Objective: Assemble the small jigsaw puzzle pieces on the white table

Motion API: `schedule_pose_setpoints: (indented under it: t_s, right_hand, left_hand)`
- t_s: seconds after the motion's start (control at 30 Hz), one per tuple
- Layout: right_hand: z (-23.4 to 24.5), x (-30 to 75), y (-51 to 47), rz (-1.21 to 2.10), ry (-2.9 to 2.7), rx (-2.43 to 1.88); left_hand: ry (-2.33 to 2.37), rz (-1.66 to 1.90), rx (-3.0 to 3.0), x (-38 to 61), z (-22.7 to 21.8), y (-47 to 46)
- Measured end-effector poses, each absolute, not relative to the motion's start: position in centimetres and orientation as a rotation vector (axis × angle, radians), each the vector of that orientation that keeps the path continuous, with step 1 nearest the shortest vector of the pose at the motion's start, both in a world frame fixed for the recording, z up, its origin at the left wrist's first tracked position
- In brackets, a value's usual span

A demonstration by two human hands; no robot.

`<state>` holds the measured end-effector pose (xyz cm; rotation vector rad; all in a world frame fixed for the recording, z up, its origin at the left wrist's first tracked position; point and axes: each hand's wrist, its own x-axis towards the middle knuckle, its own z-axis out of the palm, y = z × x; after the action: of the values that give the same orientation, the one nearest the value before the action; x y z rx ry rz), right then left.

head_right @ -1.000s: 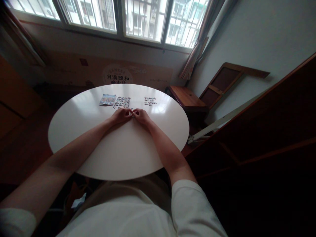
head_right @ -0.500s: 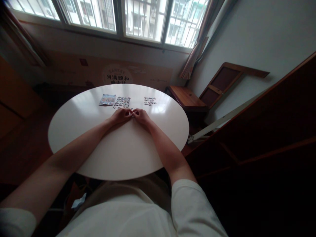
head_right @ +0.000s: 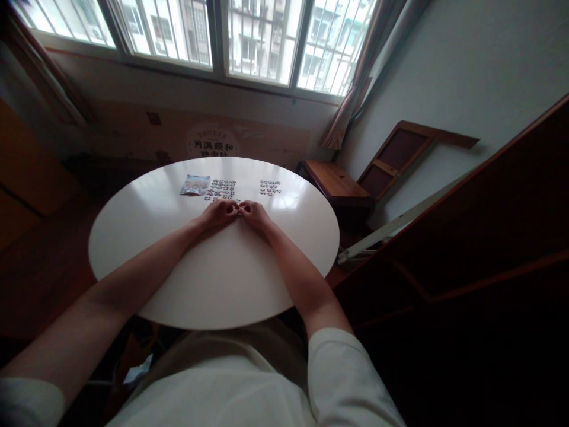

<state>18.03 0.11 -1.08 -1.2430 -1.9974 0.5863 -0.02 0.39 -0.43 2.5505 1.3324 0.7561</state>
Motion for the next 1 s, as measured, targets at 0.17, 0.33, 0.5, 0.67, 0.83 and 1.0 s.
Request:
schedule_pose_setpoints:
  t_s: [0.17,0.33,0.5,0.67,0.83,1.0]
  right_hand:
    - [-1.26,18.13,0.29,0.581,-1.997,-1.229]
    - [-1.23,18.17,0.36,0.576,-2.004,-1.225]
    - [-1.13,18.08,0.24,0.601,-1.979,-1.223]
    - [-1.44,18.07,0.50,0.639,-1.935,-1.224]
    - [-1.95,18.11,0.93,0.732,-1.874,-1.189]
    - [-2.02,18.17,1.12,0.770,-1.859,-1.180]
  left_hand:
    - [1.347,0.752,2.542,0.04,-0.19,0.22]
    - [1.345,0.758,2.534,0.05,-0.11,0.20]
    - [1.341,0.760,2.542,0.06,-0.23,0.35]
    - [1.331,0.774,2.546,0.03,-0.44,0.44]
    - [1.319,0.808,2.519,0.00,-0.56,0.51]
    - [1.301,0.841,2.498,0.06,-0.53,0.55]
